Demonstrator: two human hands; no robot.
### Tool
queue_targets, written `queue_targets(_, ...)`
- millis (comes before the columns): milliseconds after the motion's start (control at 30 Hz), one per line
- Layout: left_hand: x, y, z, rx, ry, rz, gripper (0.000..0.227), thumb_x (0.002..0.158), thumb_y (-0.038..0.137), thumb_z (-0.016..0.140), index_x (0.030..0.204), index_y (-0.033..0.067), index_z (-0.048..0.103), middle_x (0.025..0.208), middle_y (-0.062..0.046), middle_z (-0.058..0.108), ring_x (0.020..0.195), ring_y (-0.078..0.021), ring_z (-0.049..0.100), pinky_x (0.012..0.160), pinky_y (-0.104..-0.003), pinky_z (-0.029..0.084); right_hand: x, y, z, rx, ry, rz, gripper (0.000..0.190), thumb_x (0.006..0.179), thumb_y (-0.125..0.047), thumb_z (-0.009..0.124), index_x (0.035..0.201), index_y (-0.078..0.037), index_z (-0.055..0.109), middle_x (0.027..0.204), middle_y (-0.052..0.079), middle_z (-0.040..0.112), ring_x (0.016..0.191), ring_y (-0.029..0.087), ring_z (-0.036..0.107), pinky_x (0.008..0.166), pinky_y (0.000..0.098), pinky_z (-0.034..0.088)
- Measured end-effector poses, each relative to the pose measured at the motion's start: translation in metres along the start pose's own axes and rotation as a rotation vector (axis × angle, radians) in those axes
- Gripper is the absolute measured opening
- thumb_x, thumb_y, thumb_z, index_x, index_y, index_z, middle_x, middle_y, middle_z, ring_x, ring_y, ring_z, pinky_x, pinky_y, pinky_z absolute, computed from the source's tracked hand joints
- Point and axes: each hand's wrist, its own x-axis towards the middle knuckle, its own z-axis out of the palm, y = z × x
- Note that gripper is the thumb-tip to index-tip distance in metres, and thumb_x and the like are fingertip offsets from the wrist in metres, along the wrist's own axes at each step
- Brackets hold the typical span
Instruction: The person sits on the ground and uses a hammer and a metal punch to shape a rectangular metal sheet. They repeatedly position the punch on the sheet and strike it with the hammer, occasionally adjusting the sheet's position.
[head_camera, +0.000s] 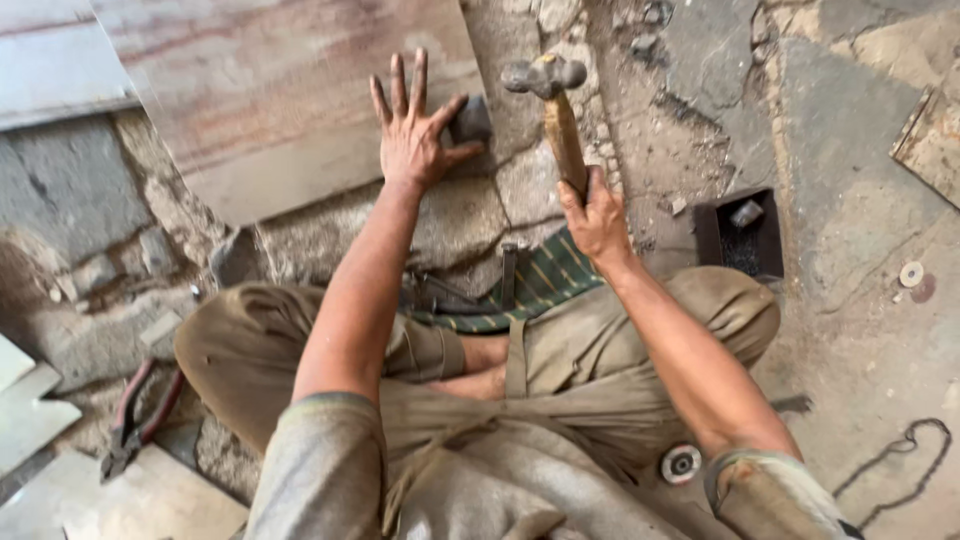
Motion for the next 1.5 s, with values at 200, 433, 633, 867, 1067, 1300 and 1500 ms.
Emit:
queue_targets(200,0.016,-0.002,-0.003,-0.025,-0.098,-0.018,0.087,0.072,0.094,0.062,0.143,0.0442,0.058,0.169,-0.007,-0.017,0.154,-0.0352,-0.020,0.119,-0.062,-0.018,0.000,-0.013,0.005,-0.196,-0.136,0.036,0.051,0.106,-0.052,0.046,0.112,-0.002,0.050,0.067,0.014,0.063,0.055,0.025,0.066,0.049,0.0393,0.058)
queue_targets(433,-0.004,0.004,-0.036,-0.072,-0.122,0.038,0.088,0.068,0.088,0.070,0.141,0.0396,0.062,0.170,-0.007,-0.016,0.155,-0.0332,-0.019,0.121,-0.061,-0.017,-0.006,-0.061,-0.031,-0.044,-0.332,0.361,0.043,0.102,-0.057,0.047,0.114,-0.017,0.052,0.070,0.005,0.057,0.052,0.015,0.059,0.044,0.0300,0.053)
queue_targets(633,-0.082,0.021,-0.055,0.109,-0.339,0.201,0.085,0.073,0.075,0.076,0.135,0.0192,0.064,0.171,-0.009,0.008,0.158,-0.0301,-0.002,0.123,-0.062,-0.008,-0.072,-0.063,-0.053,0.601,-0.337,0.912,0.058,0.099,-0.062,0.052,0.095,-0.005,0.056,0.066,0.005,0.056,0.048,0.016,0.053,0.039,0.0316,0.048)
queue_targets(867,-0.147,-0.137,-0.070,0.322,0.566,-0.577,0.072,0.103,0.042,0.078,0.132,-0.0203,0.057,0.117,-0.032,0.058,0.099,-0.0430,0.059,0.083,-0.056,0.051,-0.103,-0.016,-0.011,0.984,-0.354,1.063,0.048,0.094,-0.059,0.058,0.099,-0.011,0.056,0.065,0.005,0.055,0.045,0.016,0.051,0.037,0.0290,0.043)
queue_targets(1067,-0.145,-0.206,-0.109,-0.821,0.155,-1.412,0.038,0.082,0.026,0.082,0.109,0.0011,0.071,0.090,-0.010,0.076,0.071,-0.0139,0.066,0.065,-0.029,0.057,-0.100,-0.017,-0.008,0.958,-0.320,1.012,0.048,0.098,-0.056,0.061,0.103,-0.008,0.059,0.066,0.004,0.057,0.047,0.014,0.052,0.040,0.0297,0.044)
queue_targets(1300,-0.045,-0.030,-0.051,-0.604,-0.066,-0.847,0.043,0.084,0.041,0.086,0.088,-0.0007,0.076,0.084,-0.018,0.075,0.072,-0.0268,0.067,0.071,-0.044,0.056,-0.094,-0.026,-0.006,0.965,-0.309,1.067,0.046,0.095,-0.055,0.062,0.098,-0.009,0.059,0.064,0.004,0.058,0.046,0.016,0.053,0.039,0.0310,0.044)
queue_targets(1500,-0.083,0.015,-0.012,-0.033,-0.218,-0.284,0.037,0.098,0.021,0.073,0.127,-0.0007,0.066,0.115,-0.022,0.070,0.099,-0.0344,0.071,0.077,-0.044,0.061,-0.091,-0.025,-0.007,0.957,-0.298,1.052,0.045,0.095,-0.054,0.062,0.099,-0.010,0.059,0.065,0.004,0.057,0.046,0.016,0.053,0.039,0.0299,0.043)
